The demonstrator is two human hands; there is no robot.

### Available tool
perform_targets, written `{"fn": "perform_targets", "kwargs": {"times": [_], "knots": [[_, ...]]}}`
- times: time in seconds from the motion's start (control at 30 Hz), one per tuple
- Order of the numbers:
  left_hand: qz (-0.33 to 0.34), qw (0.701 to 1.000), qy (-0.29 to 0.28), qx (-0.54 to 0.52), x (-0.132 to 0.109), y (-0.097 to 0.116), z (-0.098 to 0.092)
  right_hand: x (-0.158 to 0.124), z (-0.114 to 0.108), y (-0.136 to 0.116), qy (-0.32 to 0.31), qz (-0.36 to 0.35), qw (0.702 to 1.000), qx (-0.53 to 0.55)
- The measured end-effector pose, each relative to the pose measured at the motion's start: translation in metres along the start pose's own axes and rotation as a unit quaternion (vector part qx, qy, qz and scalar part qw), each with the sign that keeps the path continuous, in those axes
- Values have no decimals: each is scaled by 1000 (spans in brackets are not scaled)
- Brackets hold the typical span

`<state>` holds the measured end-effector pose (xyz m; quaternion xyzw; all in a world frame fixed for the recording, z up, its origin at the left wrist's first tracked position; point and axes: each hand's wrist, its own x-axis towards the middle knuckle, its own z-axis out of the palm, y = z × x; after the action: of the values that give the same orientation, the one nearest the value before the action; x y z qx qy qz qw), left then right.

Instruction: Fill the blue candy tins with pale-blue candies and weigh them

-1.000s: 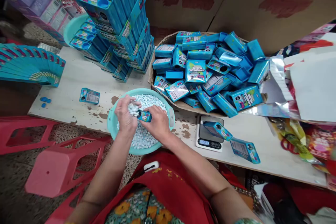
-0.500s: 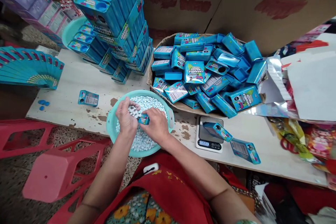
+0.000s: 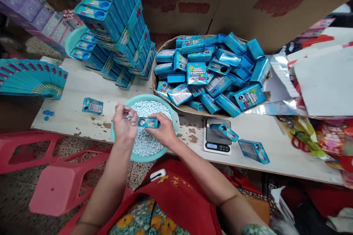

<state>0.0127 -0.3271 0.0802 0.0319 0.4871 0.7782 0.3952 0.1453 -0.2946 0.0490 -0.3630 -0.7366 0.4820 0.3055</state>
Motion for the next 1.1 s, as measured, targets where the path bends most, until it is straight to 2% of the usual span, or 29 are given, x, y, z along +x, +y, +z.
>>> {"fn": "perform_targets", "kwargs": {"times": [0.1, 0.17, 0.23, 0.33, 0.4, 0.47, 0.5, 0.6, 0.67, 0.73, 0.8, 0.9, 0.97, 1.03, 1.1], "knots": [[-53, 998, -9, -23, 11, 8, -13, -9, -7, -1, 19, 11, 998, 50], [-108, 994, 19, 16, 22, -1, -24, -16, -10, 0, 15, 16, 999, 50], [-149, 983, 39, 104, 29, -20, -34, -26, -14, 2, -2, 19, 999, 46], [-114, 963, 7, 243, 29, -50, -47, -46, -27, 7, -15, 23, 998, 62], [-75, 938, -26, 338, 24, -63, -54, -63, -41, 10, -4, 27, 997, 76], [-40, 888, -56, 455, 21, -70, -57, -81, -58, 13, 10, 42, 996, 82], [-16, 851, -72, 519, 21, -72, -58, -90, -68, 15, 15, 51, 995, 82], [88, 712, -131, 684, 21, -76, -52, -113, -97, 23, 28, 77, 994, 76], [146, 631, -170, 743, 20, -80, -45, -128, -116, 30, 47, 93, 992, 72], [177, 579, -196, 772, 17, -85, -40, -142, -134, 38, 69, 111, 989, 64], [189, 545, -200, 792, 14, -90, -37, -156, -148, 46, 88, 122, 987, 55], [200, 516, -188, 812, 11, -93, -38, -175, -166, 56, 105, 136, 984, 47], [217, 508, -169, 816, 6, -91, -36, -187, -177, 62, 114, 152, 981, 38], [249, 509, -150, 810, -5, -88, -26, -198, -187, 66, 128, 168, 977, 32], [292, 532, -145, 781, -24, -92, -6, -207, -198, 71, 149, 180, 972, 35]]}}
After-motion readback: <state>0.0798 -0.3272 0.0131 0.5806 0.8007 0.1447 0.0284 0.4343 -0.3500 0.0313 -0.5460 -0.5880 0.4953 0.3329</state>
